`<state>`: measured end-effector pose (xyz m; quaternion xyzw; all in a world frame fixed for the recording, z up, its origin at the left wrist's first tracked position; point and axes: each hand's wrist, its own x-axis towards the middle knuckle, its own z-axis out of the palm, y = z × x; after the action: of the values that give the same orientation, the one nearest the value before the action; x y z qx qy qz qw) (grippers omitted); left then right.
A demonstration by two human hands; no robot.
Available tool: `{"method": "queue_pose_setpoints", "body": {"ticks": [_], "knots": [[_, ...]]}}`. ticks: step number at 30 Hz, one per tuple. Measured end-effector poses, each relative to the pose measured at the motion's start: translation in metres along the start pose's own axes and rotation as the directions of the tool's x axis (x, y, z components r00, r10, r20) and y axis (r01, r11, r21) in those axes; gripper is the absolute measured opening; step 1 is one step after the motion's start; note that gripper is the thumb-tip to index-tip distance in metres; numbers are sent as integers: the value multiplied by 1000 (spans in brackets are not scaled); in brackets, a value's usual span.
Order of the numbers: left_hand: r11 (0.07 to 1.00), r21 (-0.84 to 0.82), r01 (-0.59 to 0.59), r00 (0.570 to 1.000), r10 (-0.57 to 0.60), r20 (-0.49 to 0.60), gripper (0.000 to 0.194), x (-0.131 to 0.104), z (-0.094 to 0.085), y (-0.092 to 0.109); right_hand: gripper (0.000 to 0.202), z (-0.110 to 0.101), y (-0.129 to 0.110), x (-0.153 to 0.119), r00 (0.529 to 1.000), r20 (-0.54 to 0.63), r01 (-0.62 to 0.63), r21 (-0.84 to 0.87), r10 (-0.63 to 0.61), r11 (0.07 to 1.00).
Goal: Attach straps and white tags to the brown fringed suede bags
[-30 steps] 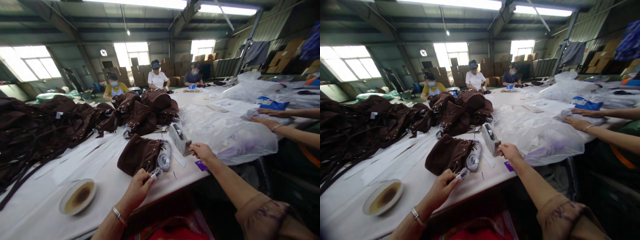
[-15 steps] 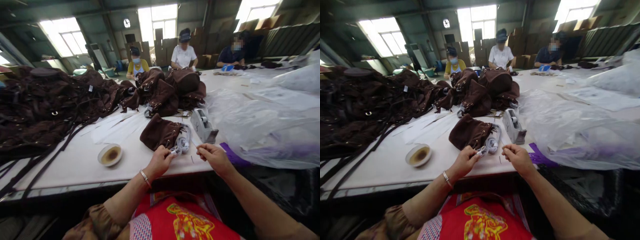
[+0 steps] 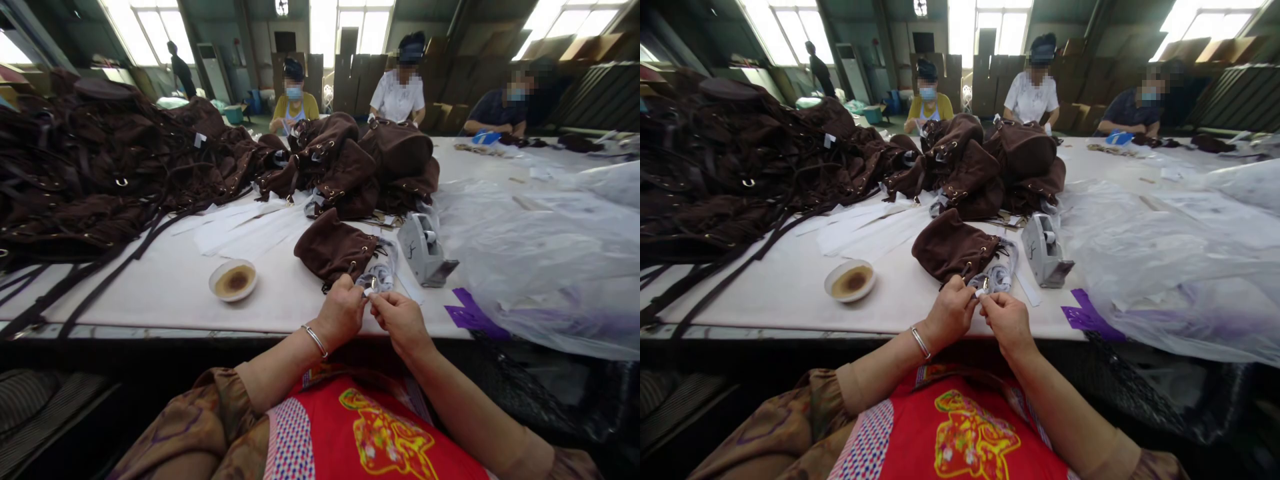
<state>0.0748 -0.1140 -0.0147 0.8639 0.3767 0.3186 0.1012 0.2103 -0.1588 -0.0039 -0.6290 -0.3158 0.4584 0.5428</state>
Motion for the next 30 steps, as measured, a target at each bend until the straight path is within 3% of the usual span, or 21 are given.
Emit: {"method": "queue_pose_setpoints", "body": {"ticks": [5, 11, 16, 23, 26, 30], "knots": [[993, 101, -68, 998, 68, 10, 21, -3, 4, -2, 41, 3, -1, 0, 999, -5, -54, 26, 54, 998], [973, 194, -128, 992, 122, 45, 18, -4, 7, -3, 46, 7, 0, 4, 977, -13, -211, 39, 211, 977], [973, 201, -110, 994, 108, 23, 18, -6, 3, -7, 48, 3, 4, 1, 976, 112, -194, 79, 184, 978], [995, 100, -19, 999, 16, 28, 14, -4, -4, -3, 48, 4, 4, -5, 968, 157, -214, 126, 193, 969], [998, -35, 55, 998, -54, 33, 15, -1, -12, -1, 44, 9, 5, -3, 981, 160, -130, 134, 109, 982], [970, -202, 132, 990, -121, 65, 21, 7, -29, -6, 35, 11, 4, 4, 976, 123, 183, -37, -177, 982]]}}
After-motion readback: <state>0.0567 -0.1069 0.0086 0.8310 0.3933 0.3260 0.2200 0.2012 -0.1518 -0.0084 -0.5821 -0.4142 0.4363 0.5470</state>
